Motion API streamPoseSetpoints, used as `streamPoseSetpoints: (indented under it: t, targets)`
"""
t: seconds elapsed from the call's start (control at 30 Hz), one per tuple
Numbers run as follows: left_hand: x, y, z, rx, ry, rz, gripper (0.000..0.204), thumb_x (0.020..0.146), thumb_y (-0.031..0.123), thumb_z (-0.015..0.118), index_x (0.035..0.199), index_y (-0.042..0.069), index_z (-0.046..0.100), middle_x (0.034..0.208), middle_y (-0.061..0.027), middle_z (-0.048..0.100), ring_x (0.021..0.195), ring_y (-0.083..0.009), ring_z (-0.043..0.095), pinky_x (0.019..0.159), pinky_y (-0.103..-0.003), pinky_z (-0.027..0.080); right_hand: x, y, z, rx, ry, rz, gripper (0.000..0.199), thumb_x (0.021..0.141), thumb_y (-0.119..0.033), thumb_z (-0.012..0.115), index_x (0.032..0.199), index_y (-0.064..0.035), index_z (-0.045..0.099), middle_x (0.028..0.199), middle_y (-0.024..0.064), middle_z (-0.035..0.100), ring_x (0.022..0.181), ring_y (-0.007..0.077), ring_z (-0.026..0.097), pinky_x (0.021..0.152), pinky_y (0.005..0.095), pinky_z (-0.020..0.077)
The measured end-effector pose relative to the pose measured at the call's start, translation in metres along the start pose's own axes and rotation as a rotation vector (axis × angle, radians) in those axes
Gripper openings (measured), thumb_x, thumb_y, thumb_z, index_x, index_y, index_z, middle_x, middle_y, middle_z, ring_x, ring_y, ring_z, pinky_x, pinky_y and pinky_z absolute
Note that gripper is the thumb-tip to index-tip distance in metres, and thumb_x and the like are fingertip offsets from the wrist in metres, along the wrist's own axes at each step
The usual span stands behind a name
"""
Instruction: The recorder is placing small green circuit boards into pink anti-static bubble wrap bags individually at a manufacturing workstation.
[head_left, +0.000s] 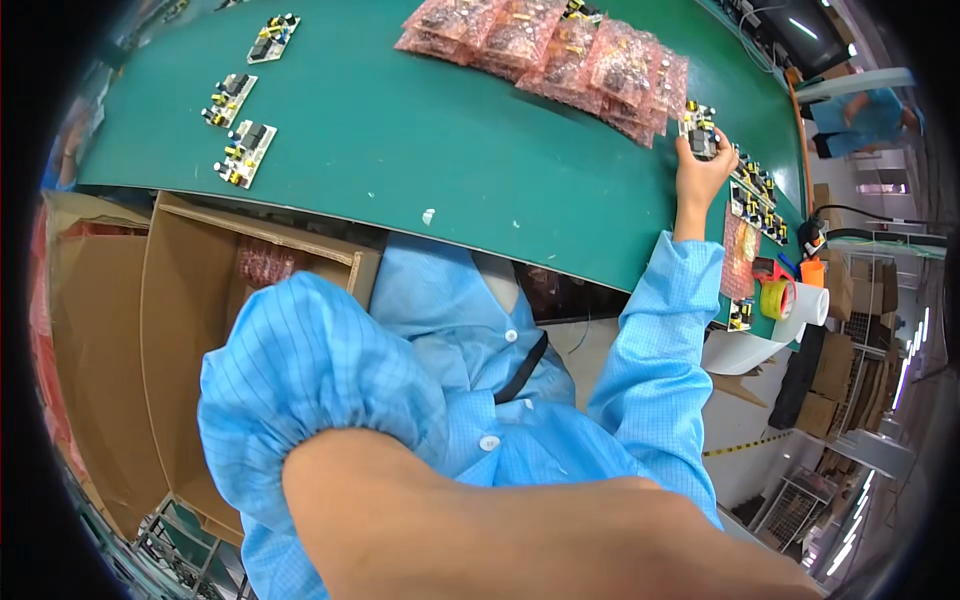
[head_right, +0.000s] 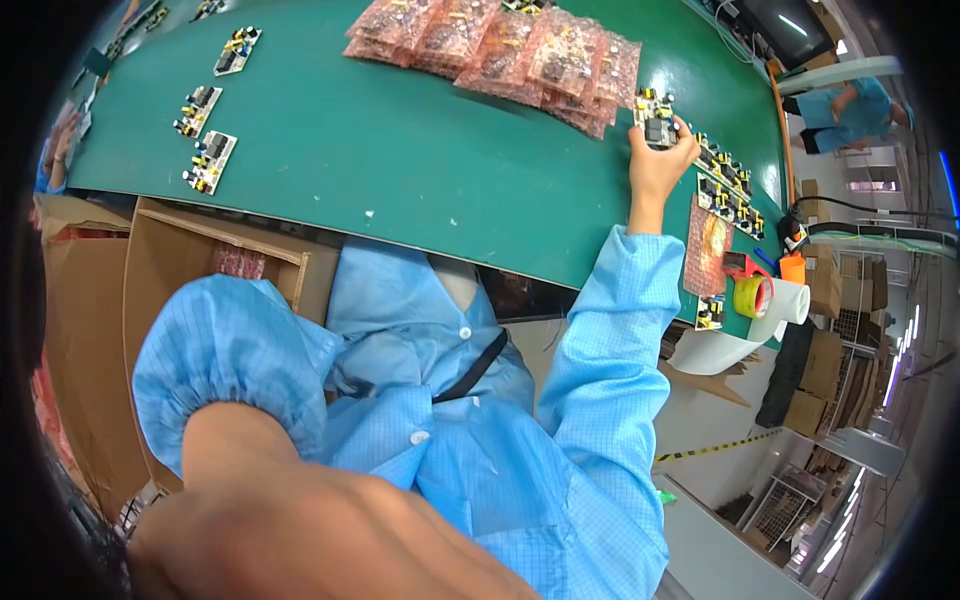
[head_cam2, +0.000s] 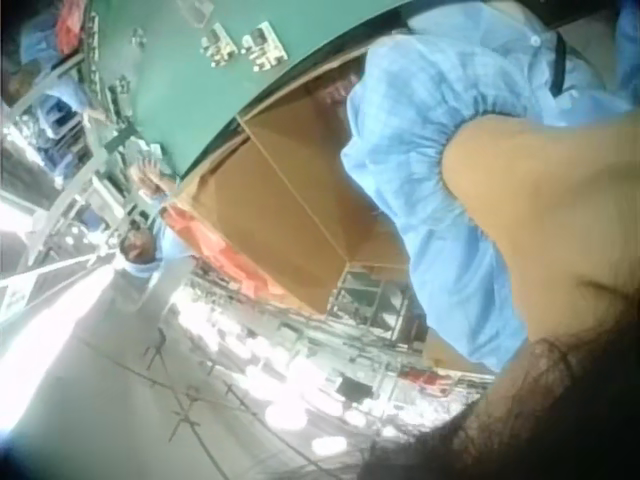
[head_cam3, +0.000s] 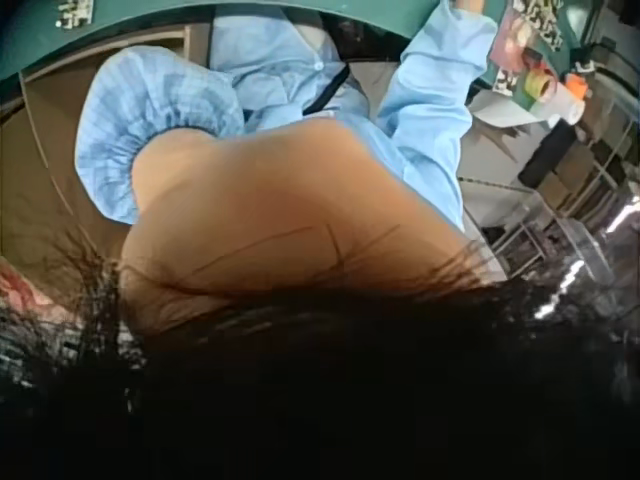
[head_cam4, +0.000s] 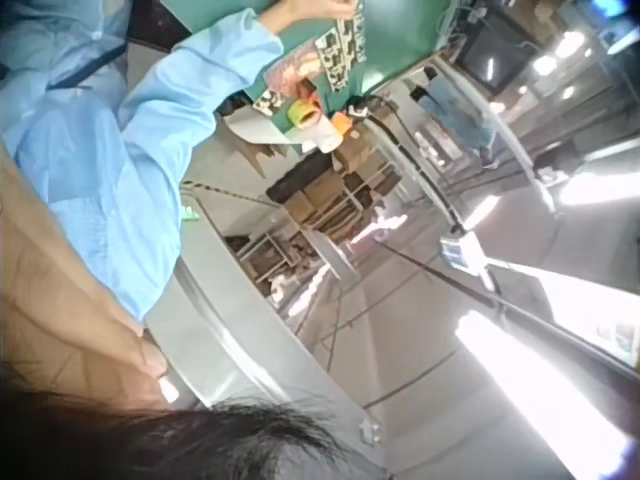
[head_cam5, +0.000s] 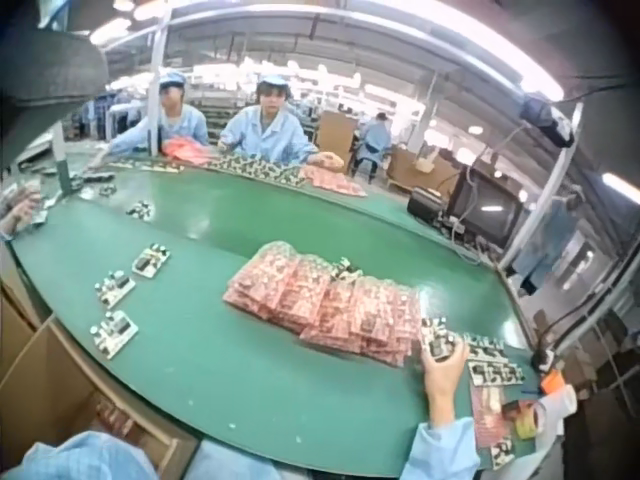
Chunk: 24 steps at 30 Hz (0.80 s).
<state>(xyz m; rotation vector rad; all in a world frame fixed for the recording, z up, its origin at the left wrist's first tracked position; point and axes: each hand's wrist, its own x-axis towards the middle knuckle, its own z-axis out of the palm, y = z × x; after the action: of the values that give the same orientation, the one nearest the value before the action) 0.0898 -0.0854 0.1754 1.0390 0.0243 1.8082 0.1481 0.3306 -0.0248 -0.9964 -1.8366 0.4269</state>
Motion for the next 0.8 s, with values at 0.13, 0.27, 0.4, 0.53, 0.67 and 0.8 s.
streamPoseSetpoints:
  t: [0.13, 0.27, 0.4, 0.53, 0.67, 0.8]
  targets:
    - [-0.008, -0.005, 0.021, 0.028, 0.051, 0.048, 0.048, 0.096, 0.026, 0.054, 0.123, -0.012, 0.048, 0.118, -0.0249, 0.06, 0.102, -0.0345, 0.063, 0.084, -0.037, 0.05, -0.004, 0.013, -0.001, -0.107, 0.004, -0.057, 0.064, 0.069, -0.023, 0.083, 0.125, -0.0044, 0.058, 0.123, 0.0174, 0.047, 0.118, 0.0323, 0.049, 0.103, 0.0411, 0.0414]
    - [-0.005, -0.016, 0.032, 0.053, 0.163, 0.102, 0.043, 0.095, 0.022, 0.056, 0.119, -0.013, 0.049, 0.114, -0.025, 0.061, 0.097, -0.0349, 0.063, 0.08, -0.037, 0.051, -0.006, 0.014, -0.003, -0.114, 0.013, -0.11, 0.064, 0.068, -0.023, 0.084, 0.125, -0.005, 0.059, 0.121, 0.0167, 0.047, 0.116, 0.0315, 0.05, 0.103, 0.0404, 0.0419]
    - [0.028, -0.024, 0.022, 0.155, 0.33, 0.179, 0.038, 0.095, 0.018, 0.057, 0.115, -0.013, 0.05, 0.11, -0.0251, 0.062, 0.092, -0.0352, 0.064, 0.075, -0.037, 0.052, -0.004, 0.001, -0.002, -0.048, 0.003, -0.003, 0.066, 0.069, -0.021, 0.084, 0.127, -0.0057, 0.058, 0.124, 0.0151, 0.045, 0.112, 0.0296, 0.053, 0.099, 0.0396, 0.0448]
    - [0.024, -0.019, 0.029, 0.209, 0.446, 0.234, 0.033, 0.094, 0.014, 0.058, 0.111, -0.014, 0.052, 0.106, -0.0252, 0.063, 0.088, -0.0355, 0.065, 0.07, -0.037, 0.053, -0.003, 0.01, -0.001, -0.08, -0.016, -0.015, 0.065, 0.07, -0.021, 0.084, 0.128, -0.0057, 0.057, 0.125, 0.0153, 0.044, 0.112, 0.0288, 0.053, 0.098, 0.0386, 0.0459]
    - [0.035, -0.013, 0.027, 0.285, 0.559, 0.266, 0.028, 0.093, 0.009, 0.059, 0.106, -0.014, 0.053, 0.102, -0.0253, 0.064, 0.083, -0.0359, 0.066, 0.065, -0.037, 0.054, -0.005, 0.008, 0.005, -0.067, -0.002, -0.023, 0.064, 0.071, -0.021, 0.084, 0.127, -0.0055, 0.058, 0.124, 0.0147, 0.044, 0.109, 0.0283, 0.054, 0.097, 0.0378, 0.0466]
    - [0.056, -0.012, 0.007, 0.339, 0.637, 0.27, 0.023, 0.092, 0.005, 0.061, 0.102, -0.014, 0.054, 0.098, -0.0254, 0.065, 0.078, -0.0362, 0.067, 0.06, -0.036, 0.055, 0.005, 0.02, -0.016, -0.102, 0.067, -0.021, 0.064, 0.07, -0.022, 0.085, 0.126, -0.0049, 0.059, 0.123, 0.015, 0.047, 0.111, 0.0283, 0.053, 0.098, 0.0388, 0.0454]
